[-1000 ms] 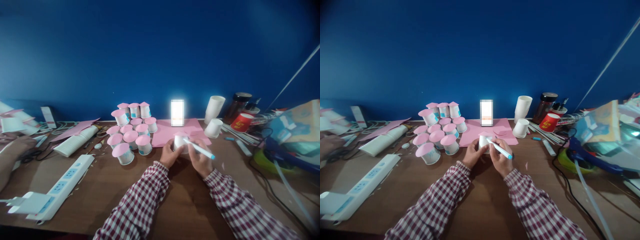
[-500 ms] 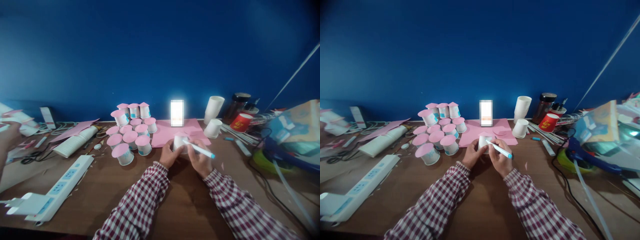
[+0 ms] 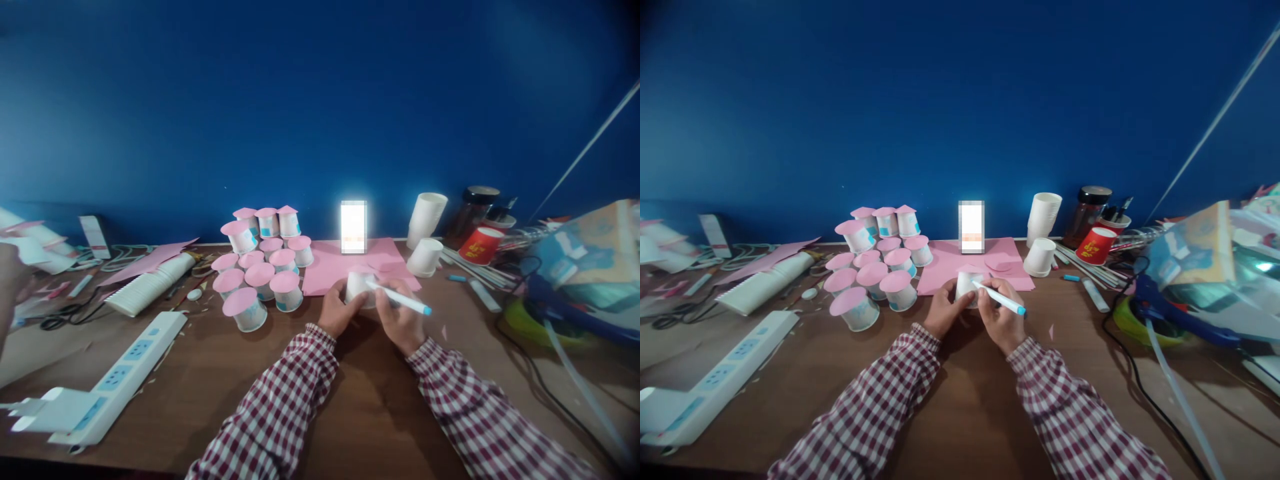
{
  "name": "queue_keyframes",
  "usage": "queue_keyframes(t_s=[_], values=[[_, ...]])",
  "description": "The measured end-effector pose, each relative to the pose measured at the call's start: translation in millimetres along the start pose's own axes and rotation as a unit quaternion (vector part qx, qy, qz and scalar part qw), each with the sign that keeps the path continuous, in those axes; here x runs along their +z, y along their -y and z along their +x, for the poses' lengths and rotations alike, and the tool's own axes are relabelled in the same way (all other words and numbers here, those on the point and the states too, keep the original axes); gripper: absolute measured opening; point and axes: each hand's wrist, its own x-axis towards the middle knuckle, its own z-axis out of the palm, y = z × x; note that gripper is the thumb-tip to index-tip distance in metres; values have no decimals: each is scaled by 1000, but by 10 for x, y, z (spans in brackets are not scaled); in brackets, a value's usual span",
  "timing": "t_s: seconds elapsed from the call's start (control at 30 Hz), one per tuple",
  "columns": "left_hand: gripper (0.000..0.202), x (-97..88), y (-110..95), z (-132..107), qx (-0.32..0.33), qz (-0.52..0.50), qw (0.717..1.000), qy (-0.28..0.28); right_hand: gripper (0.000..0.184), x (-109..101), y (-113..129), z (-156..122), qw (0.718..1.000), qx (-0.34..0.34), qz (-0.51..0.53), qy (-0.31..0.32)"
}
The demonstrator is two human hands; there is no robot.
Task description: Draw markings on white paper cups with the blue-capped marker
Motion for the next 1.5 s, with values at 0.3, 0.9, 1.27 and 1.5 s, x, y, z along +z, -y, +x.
queue_keyframes(t_s=[0.3, 0.9, 1.27, 1.5], values=[[49, -4, 1, 2, -1, -3, 1000, -2, 17, 0, -13, 2, 1000, 13, -10, -5], [47, -4, -13, -7, 8, 12, 1000, 6, 15, -9, 5, 12, 1000, 17, 5, -1], [48, 1, -37, -14, 2, 10, 1000, 7, 13, -7, -22, 11, 1000, 1, -5, -17], [48, 11, -40, -13, -3, 11, 1000, 2, 13, -2, -17, 4, 1000, 2, -3, -8]])
